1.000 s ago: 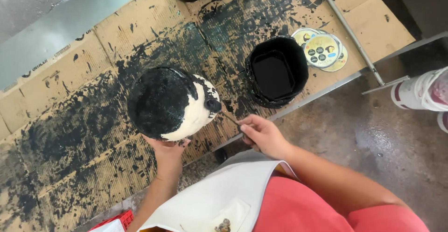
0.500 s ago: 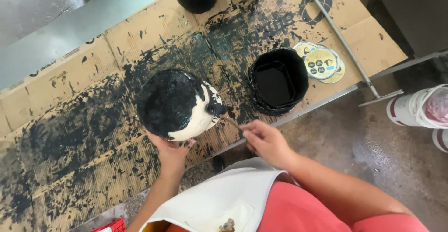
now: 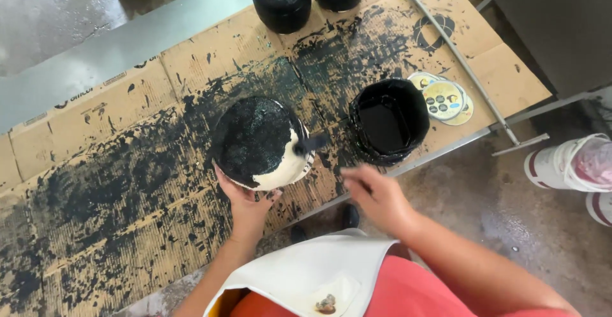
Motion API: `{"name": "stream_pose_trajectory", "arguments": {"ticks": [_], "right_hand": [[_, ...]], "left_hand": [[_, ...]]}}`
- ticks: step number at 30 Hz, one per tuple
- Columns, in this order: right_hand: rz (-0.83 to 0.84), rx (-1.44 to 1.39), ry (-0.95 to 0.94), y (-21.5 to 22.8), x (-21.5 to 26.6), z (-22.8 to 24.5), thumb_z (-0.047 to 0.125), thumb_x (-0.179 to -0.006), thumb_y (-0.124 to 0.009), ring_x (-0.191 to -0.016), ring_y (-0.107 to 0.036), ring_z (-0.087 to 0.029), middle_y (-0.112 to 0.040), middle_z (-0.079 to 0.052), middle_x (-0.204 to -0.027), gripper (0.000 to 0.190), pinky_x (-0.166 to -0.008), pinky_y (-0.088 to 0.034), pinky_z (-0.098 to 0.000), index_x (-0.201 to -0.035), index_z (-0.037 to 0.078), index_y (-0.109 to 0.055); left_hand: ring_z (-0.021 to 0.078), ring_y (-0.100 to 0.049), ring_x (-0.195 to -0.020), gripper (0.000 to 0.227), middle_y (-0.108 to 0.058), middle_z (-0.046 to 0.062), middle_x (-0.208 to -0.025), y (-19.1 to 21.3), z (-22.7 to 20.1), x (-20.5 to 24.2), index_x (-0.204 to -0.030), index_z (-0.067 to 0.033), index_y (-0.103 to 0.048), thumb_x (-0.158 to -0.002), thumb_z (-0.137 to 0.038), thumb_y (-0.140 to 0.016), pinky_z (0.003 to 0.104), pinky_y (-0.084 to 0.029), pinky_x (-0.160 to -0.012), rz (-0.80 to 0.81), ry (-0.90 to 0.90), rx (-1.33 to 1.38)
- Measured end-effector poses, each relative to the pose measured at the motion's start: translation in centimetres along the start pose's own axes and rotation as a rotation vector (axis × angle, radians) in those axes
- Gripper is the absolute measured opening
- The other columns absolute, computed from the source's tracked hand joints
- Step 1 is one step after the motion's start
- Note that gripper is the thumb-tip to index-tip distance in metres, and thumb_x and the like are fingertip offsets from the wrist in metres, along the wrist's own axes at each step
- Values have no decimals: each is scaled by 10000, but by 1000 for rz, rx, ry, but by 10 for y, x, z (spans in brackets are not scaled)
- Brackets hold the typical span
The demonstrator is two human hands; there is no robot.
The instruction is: Waxing cheese wheels by dipping them in a wax bath and using an applicator for touch-ups
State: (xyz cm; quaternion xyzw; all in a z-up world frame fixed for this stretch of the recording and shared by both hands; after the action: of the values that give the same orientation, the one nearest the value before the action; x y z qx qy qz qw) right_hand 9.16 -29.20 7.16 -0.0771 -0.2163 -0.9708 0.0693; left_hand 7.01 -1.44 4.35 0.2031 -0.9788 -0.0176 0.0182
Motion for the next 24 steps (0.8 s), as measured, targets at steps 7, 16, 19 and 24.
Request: {"name": "stream_pose_trajectory", "arguments": {"ticks": [7, 16, 19, 24], "right_hand": [[-117, 317, 342, 3, -25, 50, 286, -968, -648, -832, -714, -437, -778, -150, -886, 186, -842, -565, -566, -1127, 228, -724], [-107, 328, 197, 3, 4, 51, 312, -931, -663, -801, -723, -418, -789, -104, -876, 162, -714, -574, -551, -1044, 223, -736], [-110, 103, 25, -4, -30, 39, 281, -942, -677, -560, -656, -301, -724, -87, -660, 146, -517, -520, -416, -1056, 233, -755], [-145, -416, -109, -9, -19, 17, 159, -955, -651, -316, -499, -156, -657, -102, -562, 193, -280, -379, -257, -1115, 151, -758]], "left_hand": [[386, -106, -1578, 1547, -59, 173, -1703, 9, 36, -5, -1634, -202, 88, -517, 103, -937, 546, -272, -1229, 29, 5, 64], [374, -207, -1552, 1540, -136, 171, -1684, 21, 64, -24, -1631, -208, 77, -501, 183, -893, 528, -382, -1182, 91, 45, 141], [407, -208, -1547, 1469, -141, 198, -1673, 28, 60, -23, -1626, -194, 62, -555, 178, -872, 540, -391, -1182, 138, 70, 122], [414, -231, -1536, 1408, -156, 204, -1665, 33, 71, -24, -1626, -194, 62, -623, 157, -862, 529, -416, -1169, 211, 96, 62]]}}
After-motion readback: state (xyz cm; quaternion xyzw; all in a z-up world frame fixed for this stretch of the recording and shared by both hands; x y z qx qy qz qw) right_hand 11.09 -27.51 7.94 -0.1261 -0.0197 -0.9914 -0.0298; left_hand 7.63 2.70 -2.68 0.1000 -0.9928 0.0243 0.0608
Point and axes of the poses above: each hand's wrist, its own x-axis away from the middle knuckle, its own y-axis out of the back of the hand, z = x × y, the point moved 5 cm from there along -x, towards the middle knuckle
